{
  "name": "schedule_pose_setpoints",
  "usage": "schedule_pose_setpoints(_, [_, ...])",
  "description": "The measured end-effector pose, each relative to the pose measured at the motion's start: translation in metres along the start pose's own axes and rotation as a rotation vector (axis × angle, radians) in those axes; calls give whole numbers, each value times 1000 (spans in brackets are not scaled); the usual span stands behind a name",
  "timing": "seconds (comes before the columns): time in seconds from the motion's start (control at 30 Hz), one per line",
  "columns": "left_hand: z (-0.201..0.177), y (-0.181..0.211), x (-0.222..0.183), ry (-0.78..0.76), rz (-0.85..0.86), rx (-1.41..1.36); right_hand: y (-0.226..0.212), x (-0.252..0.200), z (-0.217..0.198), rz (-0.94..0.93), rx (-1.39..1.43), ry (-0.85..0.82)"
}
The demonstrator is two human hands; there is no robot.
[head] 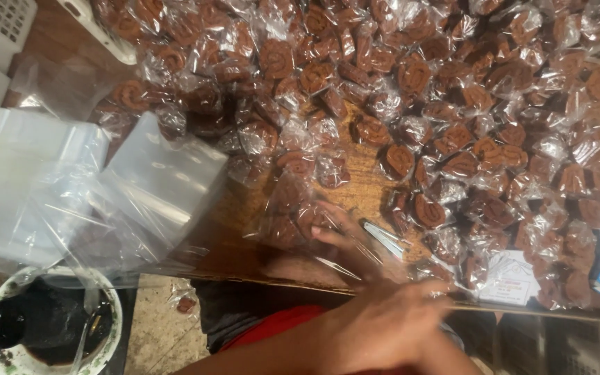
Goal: The person places individual wrapped baked items into a larger plastic bag by hand and seals it using a stapler.
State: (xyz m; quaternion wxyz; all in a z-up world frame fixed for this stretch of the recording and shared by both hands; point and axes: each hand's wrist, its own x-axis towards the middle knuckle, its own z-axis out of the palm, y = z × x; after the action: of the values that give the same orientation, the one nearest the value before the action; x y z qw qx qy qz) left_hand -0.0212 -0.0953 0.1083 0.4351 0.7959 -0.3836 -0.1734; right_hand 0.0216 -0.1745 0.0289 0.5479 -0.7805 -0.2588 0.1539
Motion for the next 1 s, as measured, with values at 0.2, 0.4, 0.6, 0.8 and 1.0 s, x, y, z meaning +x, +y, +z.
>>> schedule_pose_setpoints(0.2, [41, 17, -25, 115, -15, 22, -71, 46, 28, 708, 449, 190])
schedule_pose_setpoints(0.4, [75, 8, 12, 266, 18, 54, -72, 52, 13, 630, -176, 8])
schedule_pose_setpoints(0.6, [96, -20, 67, 433, 48, 87, -80, 45, -2, 690, 61, 21])
schedule_pose_setpoints(0.8, [86, -51, 93, 585, 81, 140, -56, 38, -6, 551, -257, -104])
schedule_pose_setpoints(1.0, [56, -83, 66, 765, 106, 185, -57, 38, -8, 802, 37, 170])
